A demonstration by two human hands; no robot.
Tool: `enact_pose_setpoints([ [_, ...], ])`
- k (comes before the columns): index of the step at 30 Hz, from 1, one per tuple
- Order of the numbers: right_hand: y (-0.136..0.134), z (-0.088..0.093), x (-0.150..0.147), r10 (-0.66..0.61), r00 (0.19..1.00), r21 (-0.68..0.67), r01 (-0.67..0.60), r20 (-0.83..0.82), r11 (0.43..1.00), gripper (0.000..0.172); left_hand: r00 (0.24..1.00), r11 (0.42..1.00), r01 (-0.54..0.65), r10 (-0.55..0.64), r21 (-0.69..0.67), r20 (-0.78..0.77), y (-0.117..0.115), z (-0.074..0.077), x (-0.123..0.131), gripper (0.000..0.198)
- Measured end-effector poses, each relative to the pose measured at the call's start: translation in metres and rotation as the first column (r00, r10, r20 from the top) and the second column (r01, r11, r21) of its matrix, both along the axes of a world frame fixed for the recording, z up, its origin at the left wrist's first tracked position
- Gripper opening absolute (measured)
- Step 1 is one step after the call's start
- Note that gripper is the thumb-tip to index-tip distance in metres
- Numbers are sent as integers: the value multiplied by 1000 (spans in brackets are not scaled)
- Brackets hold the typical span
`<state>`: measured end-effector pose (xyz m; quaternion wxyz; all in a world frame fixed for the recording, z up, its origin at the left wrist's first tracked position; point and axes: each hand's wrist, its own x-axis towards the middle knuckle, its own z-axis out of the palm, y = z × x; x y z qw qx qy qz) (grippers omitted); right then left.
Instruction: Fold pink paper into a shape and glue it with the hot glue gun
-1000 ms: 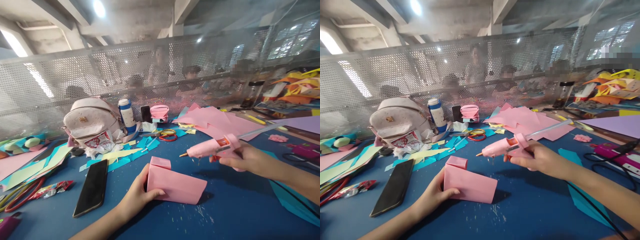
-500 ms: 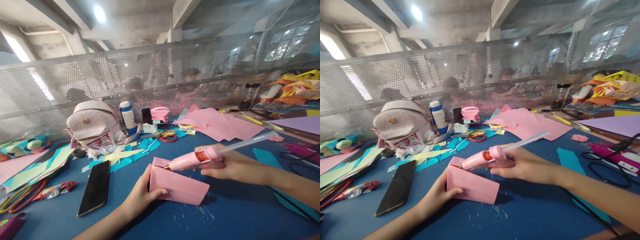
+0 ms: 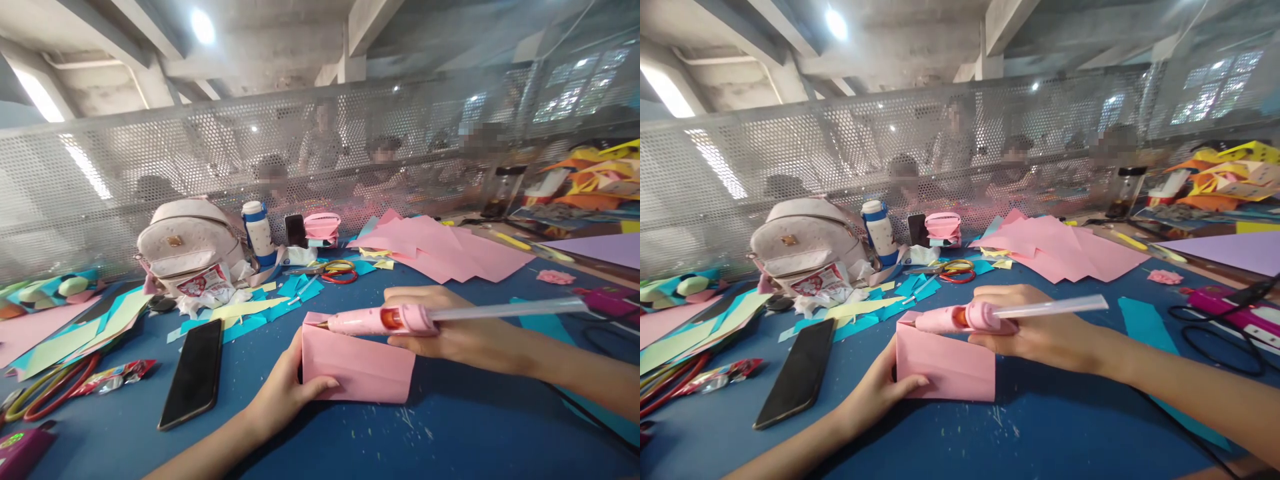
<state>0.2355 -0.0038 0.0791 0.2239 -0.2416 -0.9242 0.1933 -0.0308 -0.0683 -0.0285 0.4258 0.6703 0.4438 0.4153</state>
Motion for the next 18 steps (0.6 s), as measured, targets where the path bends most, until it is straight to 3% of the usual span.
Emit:
enact_pose_setpoints([
  [3, 2, 1, 2, 79, 996, 113, -84, 41, 990, 34, 1000, 1000, 0, 0, 20, 5, -1, 1, 0, 66],
  [6, 5, -5, 8, 142, 989, 309, -146, 38, 940, 35, 1000, 999, 7, -7, 46, 9, -2, 1, -1, 60],
  [9, 4, -9, 13, 134, 988, 499, -152, 71, 853, 37, 1000, 999, 21, -21, 29, 21, -3, 1, -1, 58],
  [14, -4, -7, 14, 87, 989, 758, -148, 119, 635, 34, 998, 999, 50, -50, 3, 44, -4, 9, 2, 49],
  [16, -6, -5, 15, 78, 987, 789, -158, 139, 594, 31, 996, 998, 65, -65, -3, 58, -5, 14, 4, 42],
  [18, -7, -4, 17, 85, 985, 779, -173, 152, 603, 32, 995, 997, 73, -71, -18, 74, -5, 15, 4, 37],
])
